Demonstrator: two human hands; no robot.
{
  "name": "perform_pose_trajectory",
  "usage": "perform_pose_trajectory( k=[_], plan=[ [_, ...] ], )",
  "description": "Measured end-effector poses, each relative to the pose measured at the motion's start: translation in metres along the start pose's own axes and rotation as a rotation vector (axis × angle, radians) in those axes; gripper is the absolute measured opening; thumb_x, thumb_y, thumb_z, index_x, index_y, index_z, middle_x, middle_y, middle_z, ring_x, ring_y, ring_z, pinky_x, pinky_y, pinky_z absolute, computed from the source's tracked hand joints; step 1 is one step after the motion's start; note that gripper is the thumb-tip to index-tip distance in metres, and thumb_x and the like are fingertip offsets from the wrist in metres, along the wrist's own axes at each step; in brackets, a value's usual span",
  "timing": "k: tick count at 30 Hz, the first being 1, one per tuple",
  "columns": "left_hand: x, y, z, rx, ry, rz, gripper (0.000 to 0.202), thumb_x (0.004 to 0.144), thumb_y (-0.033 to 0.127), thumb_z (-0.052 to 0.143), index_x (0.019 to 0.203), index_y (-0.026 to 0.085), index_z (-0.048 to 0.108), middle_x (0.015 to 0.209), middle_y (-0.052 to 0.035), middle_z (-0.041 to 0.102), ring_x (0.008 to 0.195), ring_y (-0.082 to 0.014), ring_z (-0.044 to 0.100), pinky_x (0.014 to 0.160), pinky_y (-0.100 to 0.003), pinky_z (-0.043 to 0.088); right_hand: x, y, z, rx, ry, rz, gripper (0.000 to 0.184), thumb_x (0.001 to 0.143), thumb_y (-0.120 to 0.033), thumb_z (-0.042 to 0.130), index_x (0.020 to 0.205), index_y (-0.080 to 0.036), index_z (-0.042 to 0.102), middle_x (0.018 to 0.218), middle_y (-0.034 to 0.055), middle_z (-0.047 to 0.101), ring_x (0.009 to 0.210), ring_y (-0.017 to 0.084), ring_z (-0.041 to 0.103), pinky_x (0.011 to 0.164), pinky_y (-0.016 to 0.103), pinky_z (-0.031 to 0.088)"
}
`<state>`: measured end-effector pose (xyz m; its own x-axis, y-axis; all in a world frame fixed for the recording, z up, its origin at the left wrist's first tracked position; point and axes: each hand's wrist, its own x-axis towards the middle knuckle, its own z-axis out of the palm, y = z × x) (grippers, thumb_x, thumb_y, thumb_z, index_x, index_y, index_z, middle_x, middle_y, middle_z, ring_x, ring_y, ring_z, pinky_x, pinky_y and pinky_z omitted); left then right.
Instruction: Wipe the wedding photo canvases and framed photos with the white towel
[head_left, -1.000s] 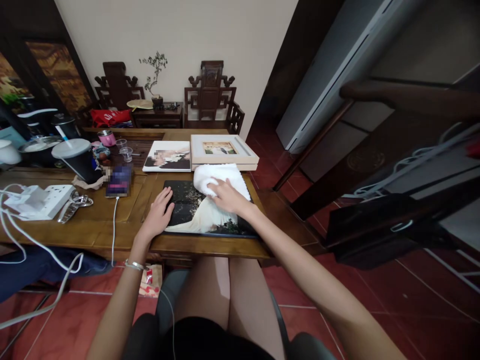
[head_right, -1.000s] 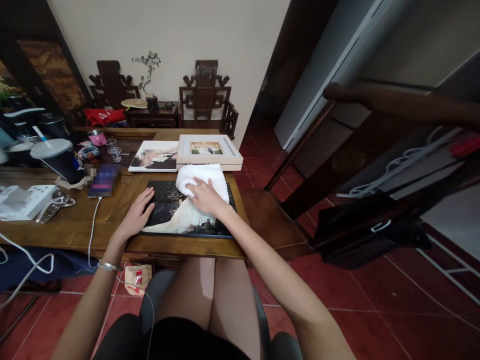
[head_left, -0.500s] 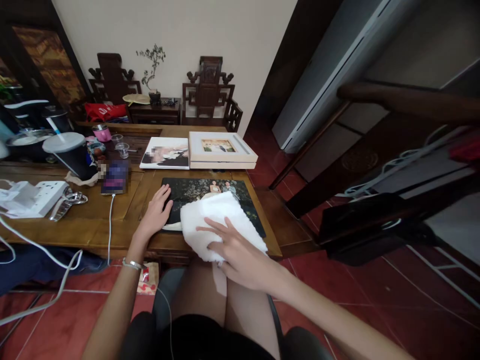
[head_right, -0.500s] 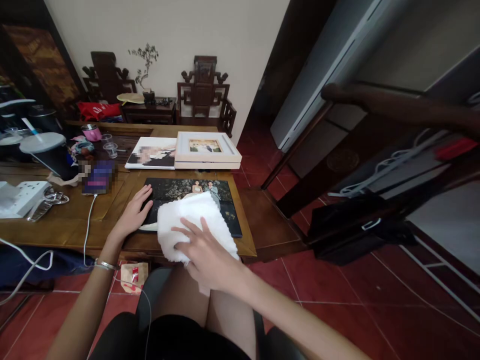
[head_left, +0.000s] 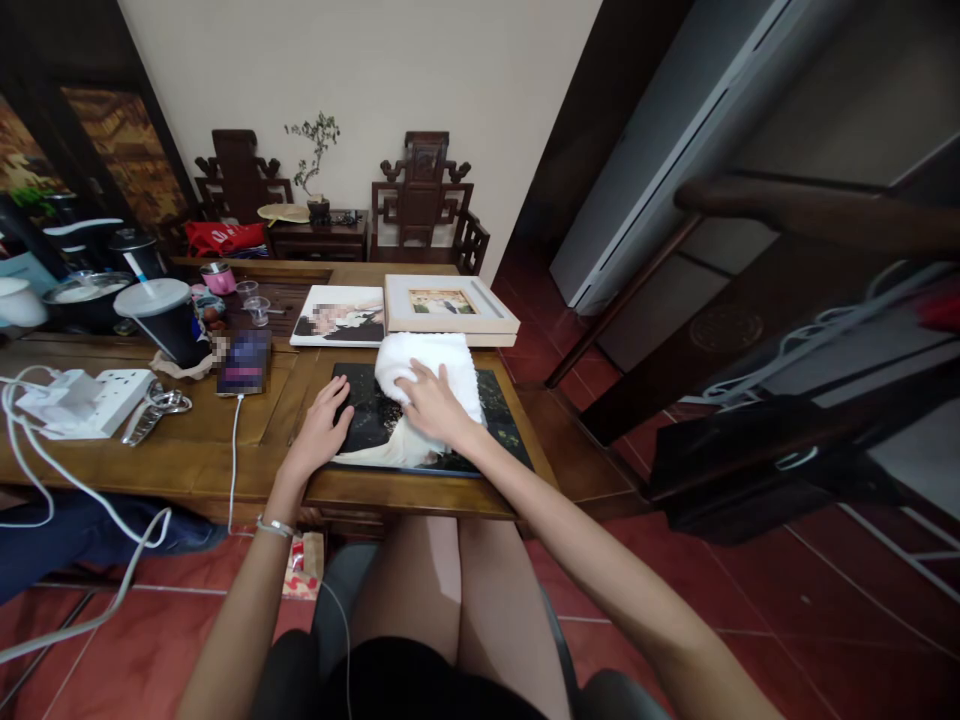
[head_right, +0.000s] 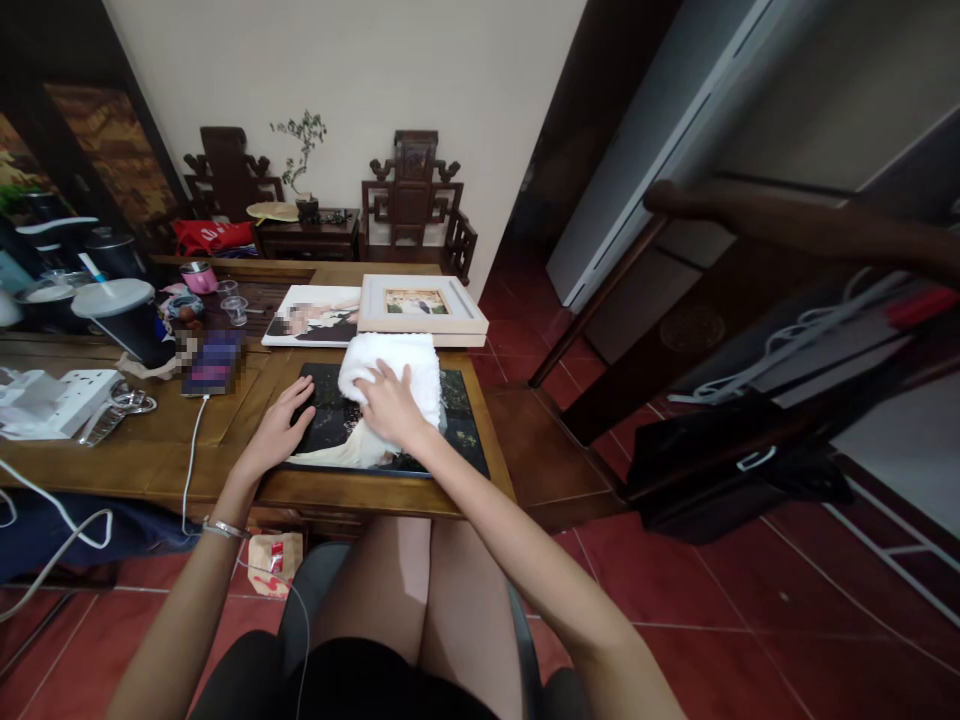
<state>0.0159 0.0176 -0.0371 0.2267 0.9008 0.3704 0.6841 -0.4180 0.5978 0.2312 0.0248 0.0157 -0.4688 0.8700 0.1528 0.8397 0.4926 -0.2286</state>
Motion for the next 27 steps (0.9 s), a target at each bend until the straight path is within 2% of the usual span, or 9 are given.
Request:
perform_pose_trajectory(
  k=[6, 8, 10, 14, 18, 22, 24, 27],
  plan=[
    [-0.001, 0.002, 0.001, 0.014, -0.019, -0.017, 0.049, 0.091, 0.032, 0.041, 0.132, 0.008, 0.052, 0.147, -0.0166, 0.043, 0.139, -0.0250, 0.035, 0.116, -0.044, 0.027, -0.079, -0.034, -0.003, 0.064, -0.065, -0.198, 0.040, 0.073, -0.002, 0.047, 0.107, -0.015, 0.065, 0.147, 0.0154, 0.040, 0.142, 0.038, 0.018, 0.108, 0.071, 0.012],
    [-0.001, 0.003, 0.001, 0.028, -0.028, -0.026, 0.049, 0.091, 0.031, 0.040, 0.133, 0.007, 0.051, 0.147, -0.0175, 0.042, 0.140, -0.0248, 0.034, 0.116, -0.043, 0.026, -0.098, -0.037, -0.009, 0.110, -0.103, -0.270, 0.040, 0.069, 0.000, 0.047, 0.101, -0.016, 0.066, 0.148, 0.0134, 0.040, 0.143, 0.036, 0.017, 0.109, 0.070, 0.011],
    [-0.001, 0.002, 0.001, 0.036, -0.033, -0.027, 0.049, 0.092, 0.031, 0.040, 0.133, 0.007, 0.050, 0.147, -0.0175, 0.041, 0.140, -0.0247, 0.033, 0.116, -0.043, 0.025, -0.104, -0.030, -0.013, 0.154, -0.133, -0.337, 0.039, 0.066, 0.000, 0.046, 0.096, -0.016, 0.065, 0.147, 0.0127, 0.042, 0.143, 0.034, 0.019, 0.110, 0.069, 0.011],
    [-0.001, 0.000, 0.001, 0.025, -0.025, -0.022, 0.048, 0.092, 0.031, 0.041, 0.134, 0.011, 0.050, 0.148, -0.0160, 0.041, 0.140, -0.0251, 0.033, 0.114, -0.047, 0.028, -0.080, 0.000, -0.015, 0.186, -0.119, -0.384, 0.033, 0.068, -0.001, 0.046, 0.092, -0.015, 0.063, 0.140, 0.0173, 0.050, 0.142, 0.029, 0.026, 0.113, 0.061, 0.014],
    [-0.002, 0.000, 0.002, 0.007, -0.018, -0.031, 0.047, 0.091, 0.031, 0.042, 0.133, 0.013, 0.051, 0.147, -0.0151, 0.042, 0.139, -0.0261, 0.035, 0.113, -0.051, 0.029, -0.030, 0.017, -0.009, 0.108, -0.043, -0.189, 0.031, 0.078, -0.005, 0.044, 0.103, -0.012, 0.061, 0.132, 0.0225, 0.055, 0.139, 0.030, 0.030, 0.110, 0.062, 0.019],
    [-0.001, 0.007, -0.002, -0.022, 0.052, -0.004, 0.044, 0.090, 0.031, 0.045, 0.130, 0.013, 0.054, 0.141, -0.0152, 0.049, 0.133, -0.0254, 0.043, 0.112, -0.047, 0.032, 0.005, 0.001, 0.000, 0.072, 0.014, -0.005, 0.037, 0.083, -0.010, 0.043, 0.118, -0.013, 0.057, 0.131, 0.0210, 0.055, 0.138, 0.033, 0.031, 0.104, 0.067, 0.022],
    [-0.002, 0.013, -0.006, -0.064, 0.135, 0.011, 0.043, 0.090, 0.031, 0.046, 0.128, 0.014, 0.056, 0.135, -0.0139, 0.055, 0.127, -0.0238, 0.050, 0.110, -0.043, 0.035, 0.006, -0.016, 0.004, 0.062, 0.017, -0.041, 0.041, 0.081, -0.009, 0.046, 0.120, -0.014, 0.056, 0.131, 0.0193, 0.055, 0.138, 0.034, 0.030, 0.105, 0.069, 0.019],
    [-0.004, 0.022, -0.013, -0.167, 0.243, 0.000, 0.041, 0.092, 0.035, 0.045, 0.126, 0.014, 0.058, 0.131, -0.0132, 0.059, 0.122, -0.0228, 0.054, 0.108, -0.040, 0.039, -0.016, -0.040, 0.006, 0.090, -0.022, -0.214, 0.040, 0.076, -0.007, 0.050, 0.114, -0.015, 0.060, 0.140, 0.0167, 0.049, 0.140, 0.036, 0.025, 0.107, 0.069, 0.015]
  ],
)
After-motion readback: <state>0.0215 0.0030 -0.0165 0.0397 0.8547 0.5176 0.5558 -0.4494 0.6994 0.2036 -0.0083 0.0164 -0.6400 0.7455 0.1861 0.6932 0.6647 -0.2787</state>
